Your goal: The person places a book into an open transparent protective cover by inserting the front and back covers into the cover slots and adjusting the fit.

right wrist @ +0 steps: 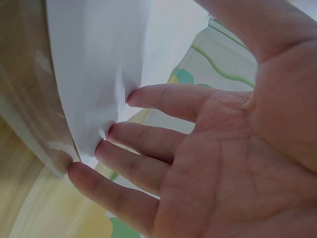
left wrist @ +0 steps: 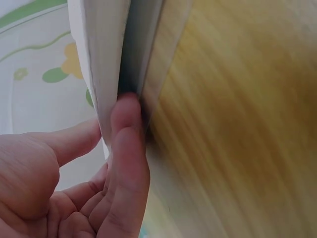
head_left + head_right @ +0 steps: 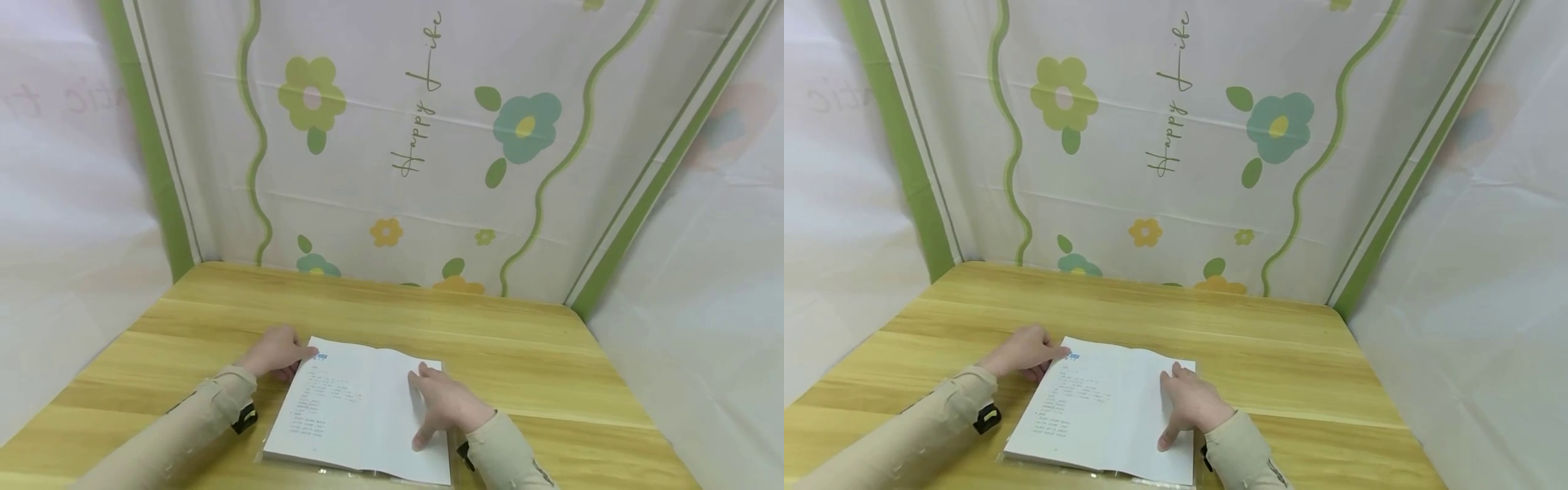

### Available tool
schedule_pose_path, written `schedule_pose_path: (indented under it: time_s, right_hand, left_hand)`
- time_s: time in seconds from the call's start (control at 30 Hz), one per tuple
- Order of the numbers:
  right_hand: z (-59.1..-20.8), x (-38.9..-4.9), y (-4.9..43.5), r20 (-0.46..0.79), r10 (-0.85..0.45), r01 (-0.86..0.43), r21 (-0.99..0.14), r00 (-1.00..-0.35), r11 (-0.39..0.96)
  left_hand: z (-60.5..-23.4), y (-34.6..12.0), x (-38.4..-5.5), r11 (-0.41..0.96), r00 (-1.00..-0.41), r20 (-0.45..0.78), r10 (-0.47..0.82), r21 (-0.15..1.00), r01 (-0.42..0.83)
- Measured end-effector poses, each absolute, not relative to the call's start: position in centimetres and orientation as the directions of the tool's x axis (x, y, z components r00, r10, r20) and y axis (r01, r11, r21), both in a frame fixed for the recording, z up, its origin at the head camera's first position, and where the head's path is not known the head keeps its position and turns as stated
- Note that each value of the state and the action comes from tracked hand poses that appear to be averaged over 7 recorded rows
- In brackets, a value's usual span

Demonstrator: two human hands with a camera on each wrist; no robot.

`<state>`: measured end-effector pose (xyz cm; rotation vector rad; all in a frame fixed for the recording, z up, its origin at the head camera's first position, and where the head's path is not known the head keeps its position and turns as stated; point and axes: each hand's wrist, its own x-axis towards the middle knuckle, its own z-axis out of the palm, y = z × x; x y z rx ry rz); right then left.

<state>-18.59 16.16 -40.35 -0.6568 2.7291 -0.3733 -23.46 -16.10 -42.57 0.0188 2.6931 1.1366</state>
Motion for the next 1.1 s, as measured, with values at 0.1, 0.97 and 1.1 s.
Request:
schedule_pose_path:
  time_s: [0.1,0.97,1.1]
  right_hand:
    - [-40.3,-18.6,16.2,-0.236,-0.479,-0.394,-0.328,-0.846,0.858]
    - [-41.1,-19.4,18.4,-0.139,-0.531,-0.387,-0.536,-0.836,0.750]
    - [-41.2,-19.5,18.7,-0.078,-0.461,-0.330,-0.594,-0.884,0.733]
  left_hand:
    - [-42.5,-16.0,-23.4,0.698,-0.977,-0.196,0.087,0.712,-0.081]
    - [-39.9,-10.0,-19.7,0.748,-0.960,0.037,0.279,0.618,0.241]
    - [-39.8,-8.6,-18.7,0.682,-0.935,0.000,0.356,0.683,0.260]
